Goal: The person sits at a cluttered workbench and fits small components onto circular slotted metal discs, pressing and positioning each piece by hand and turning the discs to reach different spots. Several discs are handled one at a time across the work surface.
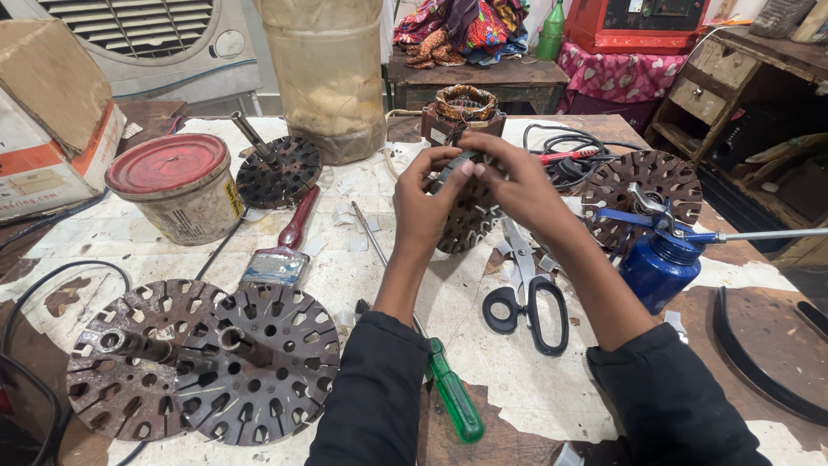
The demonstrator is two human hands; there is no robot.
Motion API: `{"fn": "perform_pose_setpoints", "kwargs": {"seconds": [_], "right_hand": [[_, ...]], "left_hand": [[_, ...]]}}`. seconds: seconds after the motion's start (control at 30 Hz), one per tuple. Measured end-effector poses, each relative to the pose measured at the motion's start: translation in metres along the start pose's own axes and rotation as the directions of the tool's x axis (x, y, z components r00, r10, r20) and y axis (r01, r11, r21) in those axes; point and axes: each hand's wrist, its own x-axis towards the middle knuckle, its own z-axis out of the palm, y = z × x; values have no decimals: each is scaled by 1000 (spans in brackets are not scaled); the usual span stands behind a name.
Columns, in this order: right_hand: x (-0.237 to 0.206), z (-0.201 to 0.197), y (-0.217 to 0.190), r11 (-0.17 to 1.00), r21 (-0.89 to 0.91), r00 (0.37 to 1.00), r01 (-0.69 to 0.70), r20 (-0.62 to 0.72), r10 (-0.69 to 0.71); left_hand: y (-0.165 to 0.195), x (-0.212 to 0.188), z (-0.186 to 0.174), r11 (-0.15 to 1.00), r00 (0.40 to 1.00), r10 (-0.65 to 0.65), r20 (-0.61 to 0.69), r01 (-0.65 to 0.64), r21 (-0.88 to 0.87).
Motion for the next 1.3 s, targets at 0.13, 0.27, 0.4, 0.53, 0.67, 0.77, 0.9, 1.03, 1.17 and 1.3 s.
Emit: {"fn": "perform_pose_setpoints", "kwargs": {"seconds": [0.13,0.27,0.4,0.53,0.67,0.77,0.9,1.03,1.17,1.3], "right_hand": [[1,-1,10,956,291,995,34,76,-58],[0,-1,14,942,335,988,25,135,-74],[2,7,12,966,217,980,138,114,-166],[2,8,11,967,146,971,209,83,-223],[3,5,10,971,163,977,177,87,-193],[5,3,9,977,163,983,139,94,-155],[4,3,8,980,178,988,92,103,-111],[5,2,9,979,192,989,73,112,-96],[6,3,11,974,201,985,102,116,-128],[5,5,11,977,170,983,127,106,-147]], "left_hand": [[-11,6,-4,969,994,-96,57,107,-221],[-18,6,-6,969,988,-125,89,141,-203],[-18,7,-13,964,995,-82,65,95,-249],[-13,6,-19,927,980,-175,90,195,-321],[-8,5,-21,903,969,-199,145,239,-358],[-5,5,-21,899,966,-202,164,249,-359],[-2,5,-24,901,960,-215,180,266,-343],[-1,6,-26,869,944,-253,213,319,-379],[0,7,-27,858,933,-302,198,356,-370],[-1,9,-28,847,922,-336,191,385,-367]]}}
